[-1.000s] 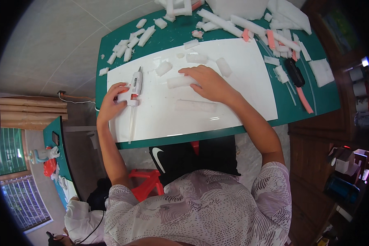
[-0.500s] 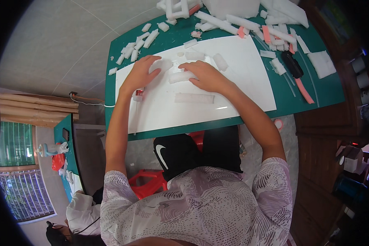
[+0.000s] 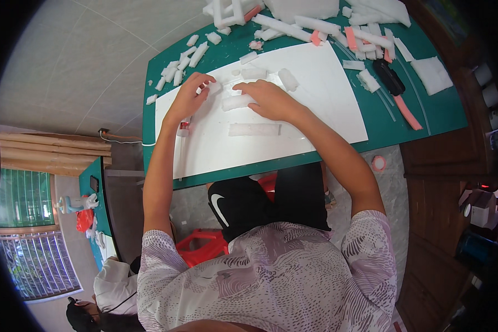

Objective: The person glues foam pieces together by applying hot glue with a glue gun and pressing the foam blocks together by hand.

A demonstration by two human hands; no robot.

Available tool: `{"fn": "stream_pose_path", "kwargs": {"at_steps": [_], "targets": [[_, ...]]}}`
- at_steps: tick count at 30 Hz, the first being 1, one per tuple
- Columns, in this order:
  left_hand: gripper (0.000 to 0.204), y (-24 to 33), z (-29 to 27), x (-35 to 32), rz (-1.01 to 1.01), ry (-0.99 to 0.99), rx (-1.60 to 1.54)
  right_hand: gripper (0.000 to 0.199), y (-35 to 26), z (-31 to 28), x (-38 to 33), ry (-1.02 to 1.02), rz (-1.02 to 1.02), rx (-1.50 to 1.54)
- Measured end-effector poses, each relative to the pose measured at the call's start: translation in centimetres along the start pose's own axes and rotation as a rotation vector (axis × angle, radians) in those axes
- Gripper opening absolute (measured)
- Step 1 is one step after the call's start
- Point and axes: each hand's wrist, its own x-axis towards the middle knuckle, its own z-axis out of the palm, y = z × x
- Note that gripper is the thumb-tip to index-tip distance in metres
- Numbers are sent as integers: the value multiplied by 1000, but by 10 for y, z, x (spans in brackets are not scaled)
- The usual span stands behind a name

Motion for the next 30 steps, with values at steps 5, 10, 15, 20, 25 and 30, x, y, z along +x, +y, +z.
{"fn": "stream_pose_path", "kwargs": {"at_steps": [5, 10, 15, 20, 25, 30], "targets": [[26, 22, -18, -11, 26, -66, 65, 57, -1, 1, -1, 1, 21, 18], [34, 38, -19, -25, -42, -100, 25, 62, 0, 2, 0, 9, 6, -4], [35, 43, -17, -29, -129, -105, 53, 63, -1, 3, 1, 0, 17, -13], [35, 39, -12, -21, -47, -120, 45, 63, -2, 2, 1, -7, 38, -22], [34, 41, -10, -12, -3, -201, 114, 63, -4, 1, 1, -9, 38, -17], [32, 50, -14, -4, -29, -265, 171, 62, -2, 1, 1, -13, 34, -12]]}}
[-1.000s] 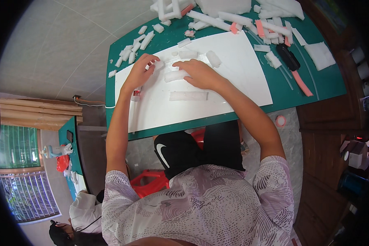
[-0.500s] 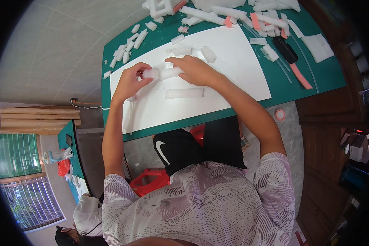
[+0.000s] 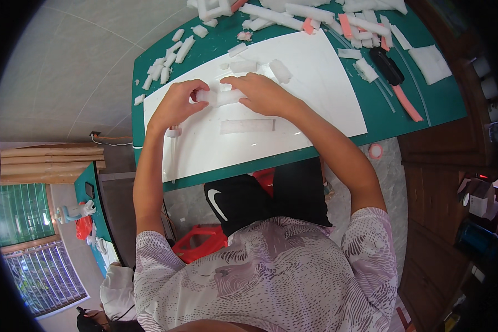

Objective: The person glues foam pieces together by applying hot glue with a glue gun and pressing the foam blocks together by hand.

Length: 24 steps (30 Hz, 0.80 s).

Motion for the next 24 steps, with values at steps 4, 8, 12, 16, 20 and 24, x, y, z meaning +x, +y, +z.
{"fn": "stream_pose_path", "kwargs": {"at_steps": [4, 8, 12, 16, 20, 24], "targets": [[29, 8, -2, 4, -20, -40, 39, 60, 0, 0, 0, -8, 11, 23], [28, 6, 4, 10, 27, -46, 97, 59, -2, -2, 0, -9, 18, 33], [28, 3, 6, 12, 17, -45, 95, 59, -1, -2, 2, -20, 22, 23], [27, 1, 8, 10, 17, -17, 79, 60, 0, -3, 1, -21, 18, 2], [25, 2, 8, 9, 23, -23, 94, 60, 3, 1, 0, -15, 11, -6], [23, 4, 10, 14, 33, -42, 143, 52, 2, -10, -5, 74, -46, 43]]}}
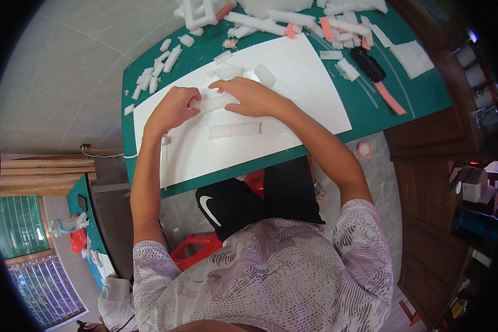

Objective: The person glues foam pieces together by applying hot glue with a glue gun and pressing the foam blocks together by hand.

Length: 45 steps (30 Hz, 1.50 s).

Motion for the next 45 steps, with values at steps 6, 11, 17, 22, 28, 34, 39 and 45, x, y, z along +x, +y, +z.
{"fn": "stream_pose_path", "kwargs": {"at_steps": [6, 11, 17, 22, 28, 34, 39, 45], "targets": [[22, 4, -2, 2, 0, -8, 45, 31, 15, -66, -5, 405, 249, -101], [31, 13, -7, 7, -80, -69, 46, 39, 38, -63, -21, 221, 307, -276], [34, 15, -7, 13, -99, -85, 50, 45, 42, -63, -3, 170, 479, -264], [35, 14, -7, 12, -99, -84, 35, 49, 42, -40, 21, 11, 179, -523], [38, 10, -5, 17, -84, -71, 61, 49, 33, -56, 12, -24, 476, -577], [38, 11, -7, 16, -81, -82, 64, 45, 20, -93, -4, -95, 390, 87], [38, 13, -8, 17, -74, -81, 65, 40, 23, -86, -12, 76, 315, 573], [37, 14, -5, 16, -95, -78, 63, 40, 42, -66, -8, 67, 320, 894]]}}
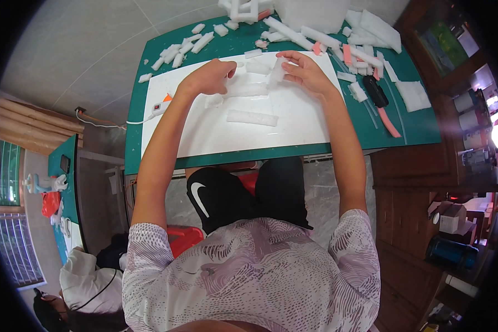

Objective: The person glues foam pieces together by applying hot glue with a glue gun and pressing the foam blocks together by hand.

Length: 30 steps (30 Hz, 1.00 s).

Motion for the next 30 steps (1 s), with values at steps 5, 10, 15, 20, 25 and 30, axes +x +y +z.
{"fn": "stream_pose_path", "kwargs": {"at_steps": [5, 10, 15, 20, 25, 30], "targets": [[36, -2, 1, -3, 7, 15, -15, 36, -1, 5, 1, -66, 124, 252], [35, 2, -4, -1, -10, -11, -25, 34, 8, -4, 1, -8, 187, 361], [35, -5, 0, -2, 11, 12, -31, 35, 9, 6, 0, 79, 137, 342], [35, -5, 1, 1, 23, 14, -33, 33, 11, 10, -1, 138, 88, 65], [34, -5, 2, 0, 10, 13, -32, 29, -3, 33, -10, 134, -54, -303], [34, -3, 0, 1, 0, 3, -27, 32, -5, 45, -9, 102, -213, -706]]}}
